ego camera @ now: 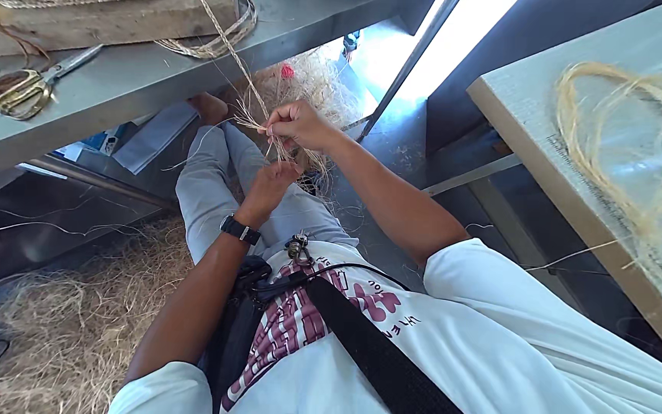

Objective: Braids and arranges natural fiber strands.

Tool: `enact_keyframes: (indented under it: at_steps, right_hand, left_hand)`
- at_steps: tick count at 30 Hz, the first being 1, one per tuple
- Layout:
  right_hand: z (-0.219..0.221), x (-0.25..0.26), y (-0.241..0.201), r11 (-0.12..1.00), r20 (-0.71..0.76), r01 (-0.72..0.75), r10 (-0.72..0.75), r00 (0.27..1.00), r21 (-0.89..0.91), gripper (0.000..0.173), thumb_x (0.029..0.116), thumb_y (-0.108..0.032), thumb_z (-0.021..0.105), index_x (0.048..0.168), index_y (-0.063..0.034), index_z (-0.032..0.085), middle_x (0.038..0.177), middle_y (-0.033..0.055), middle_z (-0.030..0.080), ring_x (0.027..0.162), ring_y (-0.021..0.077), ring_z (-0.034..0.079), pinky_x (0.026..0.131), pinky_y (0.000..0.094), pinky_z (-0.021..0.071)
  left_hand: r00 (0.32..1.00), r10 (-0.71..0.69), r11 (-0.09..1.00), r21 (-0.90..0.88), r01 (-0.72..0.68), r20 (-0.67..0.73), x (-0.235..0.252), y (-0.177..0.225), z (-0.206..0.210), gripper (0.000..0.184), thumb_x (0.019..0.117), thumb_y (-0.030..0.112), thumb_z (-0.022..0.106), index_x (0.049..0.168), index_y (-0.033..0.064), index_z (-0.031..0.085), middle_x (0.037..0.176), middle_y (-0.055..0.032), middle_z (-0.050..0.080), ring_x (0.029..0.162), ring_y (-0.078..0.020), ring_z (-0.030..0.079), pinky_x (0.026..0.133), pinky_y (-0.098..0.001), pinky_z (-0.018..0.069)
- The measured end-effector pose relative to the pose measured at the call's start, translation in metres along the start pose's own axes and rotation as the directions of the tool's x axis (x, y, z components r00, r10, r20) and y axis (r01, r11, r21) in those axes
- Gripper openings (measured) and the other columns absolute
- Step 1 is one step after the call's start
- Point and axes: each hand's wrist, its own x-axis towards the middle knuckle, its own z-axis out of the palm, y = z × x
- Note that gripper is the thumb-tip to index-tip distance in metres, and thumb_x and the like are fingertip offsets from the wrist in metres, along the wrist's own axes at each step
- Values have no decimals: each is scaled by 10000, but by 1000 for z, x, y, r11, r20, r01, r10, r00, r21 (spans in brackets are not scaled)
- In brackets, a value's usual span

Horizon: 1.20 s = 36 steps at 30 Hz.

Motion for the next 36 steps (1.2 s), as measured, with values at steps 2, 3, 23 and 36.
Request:
enact_keyframes:
  at_steps: [2,3,23,36]
  right_hand:
    - [1,1,2,996,-12,36,-37,999,-79,121,1005,-76,625,1011,14,706,1015,99,747,770,111,692,669,276,580]
    - [1,1,4,992,-13,54,-56,998,-118,124,1003,-79,624,1010,10,710,991,93,744,756,108,682,672,282,576]
    - [-10,-6,13,1000,2,31,-31,1000,-2,118,1017,-61,599,1002,25,679,1067,122,745,838,157,722,695,318,611]
    - [-8,-4,5,922,21,126,-128,992,-367,149,1006,-135,623,994,-24,723,916,63,714,780,106,652,745,320,553]
  left_hand:
    - [999,-16,999,-28,18,40,1,0,0,313,1046,389,582,1171,124,693,1143,-37,705,1071,-175,652,904,-433,546]
    - [999,-16,999,-29,17,48,1,-1,-1,305,1052,386,569,1132,122,698,1107,-27,719,1050,-160,661,891,-417,550]
    - [999,9,997,-75,-12,-39,-16,35,-40,311,1081,469,485,1074,185,611,603,8,439,401,-99,362,368,-222,351]
    - [994,-73,781,616,108,-82,17,56,-33,592,918,535,734,1217,45,592,858,-174,661,660,-309,661,637,-543,580]
